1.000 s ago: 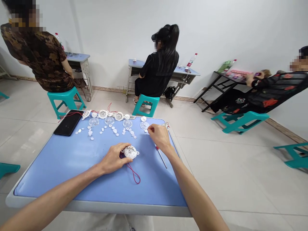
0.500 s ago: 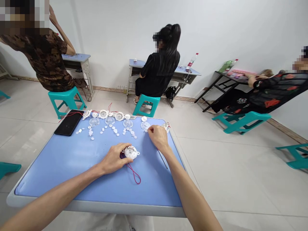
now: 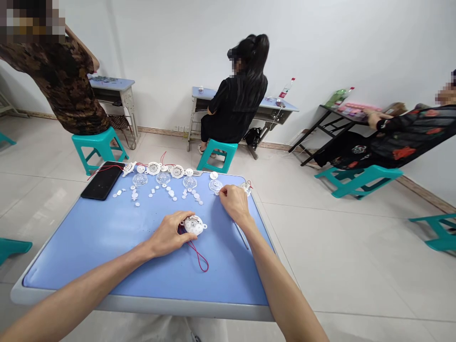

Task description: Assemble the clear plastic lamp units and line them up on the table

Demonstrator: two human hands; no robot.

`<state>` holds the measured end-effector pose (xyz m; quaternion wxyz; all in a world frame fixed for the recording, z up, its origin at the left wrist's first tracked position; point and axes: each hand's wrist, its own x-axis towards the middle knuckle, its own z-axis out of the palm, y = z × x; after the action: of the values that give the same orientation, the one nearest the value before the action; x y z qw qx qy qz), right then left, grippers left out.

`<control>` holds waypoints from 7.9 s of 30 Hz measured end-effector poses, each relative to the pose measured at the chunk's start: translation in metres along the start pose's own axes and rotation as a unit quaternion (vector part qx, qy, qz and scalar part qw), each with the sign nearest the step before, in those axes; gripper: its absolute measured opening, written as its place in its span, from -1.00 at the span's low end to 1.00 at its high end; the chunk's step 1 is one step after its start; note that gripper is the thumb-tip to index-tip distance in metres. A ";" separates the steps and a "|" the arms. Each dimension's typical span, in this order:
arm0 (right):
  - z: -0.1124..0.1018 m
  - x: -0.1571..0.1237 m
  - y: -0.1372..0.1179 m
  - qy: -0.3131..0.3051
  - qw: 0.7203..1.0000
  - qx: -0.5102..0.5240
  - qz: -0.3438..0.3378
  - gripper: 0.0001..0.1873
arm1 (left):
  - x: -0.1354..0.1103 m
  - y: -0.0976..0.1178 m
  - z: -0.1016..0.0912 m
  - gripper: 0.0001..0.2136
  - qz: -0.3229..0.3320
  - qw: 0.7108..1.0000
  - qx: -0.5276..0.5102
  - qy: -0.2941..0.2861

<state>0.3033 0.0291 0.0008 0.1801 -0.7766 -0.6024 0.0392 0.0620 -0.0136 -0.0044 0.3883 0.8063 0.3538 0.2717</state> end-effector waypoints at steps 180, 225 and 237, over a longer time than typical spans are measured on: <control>-0.014 -0.100 -0.017 -0.010 0.918 0.250 -0.308 -0.80 | 0.000 -0.004 0.005 -0.81 0.094 0.993 -0.071 0.019; -0.016 -0.098 -0.022 -0.035 0.913 0.246 -0.324 -0.89 | 0.002 -0.005 0.005 -0.79 0.085 0.994 -0.069 0.000; -0.023 -0.099 -0.024 -0.054 0.911 0.300 -0.278 -0.89 | 0.001 -0.004 0.004 -0.74 0.080 0.993 -0.083 0.003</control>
<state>0.2605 -0.0648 0.0152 0.3751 -0.4834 -0.7630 0.2086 0.0641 -0.0128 -0.0096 0.4303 0.7960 0.2657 0.3327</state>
